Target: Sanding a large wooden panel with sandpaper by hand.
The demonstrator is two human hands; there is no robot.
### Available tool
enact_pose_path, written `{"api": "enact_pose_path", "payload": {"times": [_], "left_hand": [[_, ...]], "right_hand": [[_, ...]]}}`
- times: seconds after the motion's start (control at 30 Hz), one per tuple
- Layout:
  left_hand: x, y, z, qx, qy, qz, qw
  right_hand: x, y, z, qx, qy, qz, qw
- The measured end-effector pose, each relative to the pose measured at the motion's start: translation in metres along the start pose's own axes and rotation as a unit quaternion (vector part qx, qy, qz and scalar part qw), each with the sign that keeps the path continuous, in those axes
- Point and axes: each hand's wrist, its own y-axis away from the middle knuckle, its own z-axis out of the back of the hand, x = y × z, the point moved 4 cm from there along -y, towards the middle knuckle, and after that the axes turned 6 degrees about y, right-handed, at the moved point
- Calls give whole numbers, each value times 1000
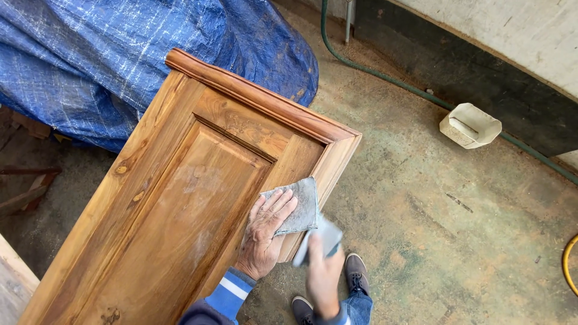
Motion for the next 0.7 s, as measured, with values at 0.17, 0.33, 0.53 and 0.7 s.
{"api": "enact_pose_path", "payload": {"times": [0.17, 0.33, 0.53, 0.7], "left_hand": [[1, 0, 0, 4, -7, -6, 1000], [-1, -1, 0, 8, 5, -4, 1000], [4, 1, -4, 12, -13, 11, 1000], [-1, -2, 1, 9, 2, -8, 1000]], "right_hand": [[-26, -3, 6, -45, 48, 48, 997], [-42, 15, 6, -22, 111, 222, 968], [52, -125, 10, -42, 27, 51, 997], [20, -60, 10, -36, 99, 151, 983]]}}
